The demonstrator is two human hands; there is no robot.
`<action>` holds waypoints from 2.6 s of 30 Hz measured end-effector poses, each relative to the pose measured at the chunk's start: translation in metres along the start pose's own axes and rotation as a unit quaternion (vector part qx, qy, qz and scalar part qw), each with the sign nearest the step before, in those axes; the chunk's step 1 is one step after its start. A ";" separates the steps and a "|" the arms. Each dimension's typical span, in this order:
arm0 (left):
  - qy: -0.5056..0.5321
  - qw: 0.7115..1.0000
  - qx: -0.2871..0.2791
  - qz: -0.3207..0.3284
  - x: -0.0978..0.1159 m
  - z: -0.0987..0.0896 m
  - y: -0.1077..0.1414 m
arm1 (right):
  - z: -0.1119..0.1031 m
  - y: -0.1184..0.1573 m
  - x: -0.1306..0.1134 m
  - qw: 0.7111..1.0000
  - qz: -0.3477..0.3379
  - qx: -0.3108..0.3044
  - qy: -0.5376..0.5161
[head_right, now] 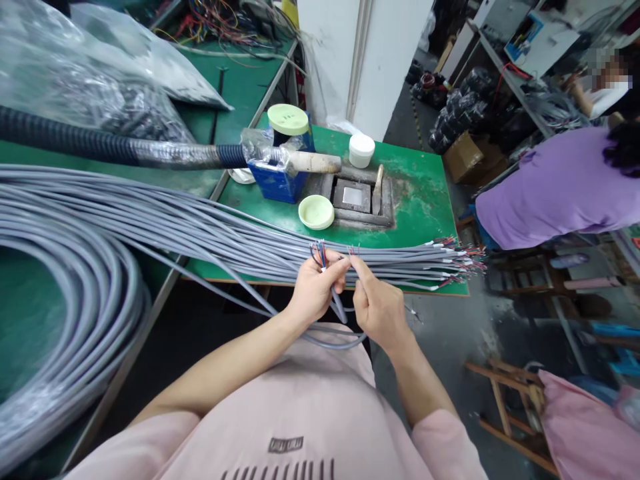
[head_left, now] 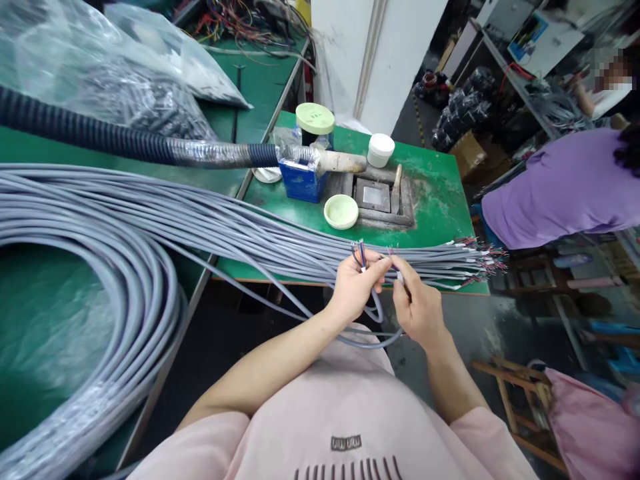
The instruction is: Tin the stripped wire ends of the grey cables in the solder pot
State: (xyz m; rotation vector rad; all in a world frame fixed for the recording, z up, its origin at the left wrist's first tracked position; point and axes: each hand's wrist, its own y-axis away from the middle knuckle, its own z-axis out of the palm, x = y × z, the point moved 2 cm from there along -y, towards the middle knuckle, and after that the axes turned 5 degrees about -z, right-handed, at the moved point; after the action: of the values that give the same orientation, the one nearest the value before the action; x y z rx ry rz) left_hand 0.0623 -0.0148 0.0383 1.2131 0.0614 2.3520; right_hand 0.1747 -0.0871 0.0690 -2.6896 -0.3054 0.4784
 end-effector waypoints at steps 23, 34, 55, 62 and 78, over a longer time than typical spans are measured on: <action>-0.055 0.996 -0.012 0.066 0.002 -0.003 0.005 | -0.011 -0.022 0.001 0.993 0.084 -0.063 -0.054; 0.183 0.966 -0.115 -0.143 -0.006 -0.004 -0.005 | -0.003 -0.048 0.004 0.948 0.143 -0.065 -0.277; -0.180 0.956 0.025 0.230 0.035 -0.064 -0.003 | 0.029 -0.204 0.019 0.931 -0.083 -0.327 0.144; -0.305 0.891 0.073 0.327 0.048 -0.075 -0.008 | 0.065 -0.231 0.005 0.874 -0.110 -0.407 0.243; -0.343 0.876 0.052 0.336 0.045 -0.079 -0.013 | 0.074 -0.235 -0.003 0.848 -0.120 -0.431 0.286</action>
State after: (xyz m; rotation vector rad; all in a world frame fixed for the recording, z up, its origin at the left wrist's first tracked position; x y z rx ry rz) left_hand -0.0156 0.0302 0.0211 2.3520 -0.5619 2.2794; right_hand 0.1109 0.1486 0.1023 -3.3665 -0.8128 -0.7207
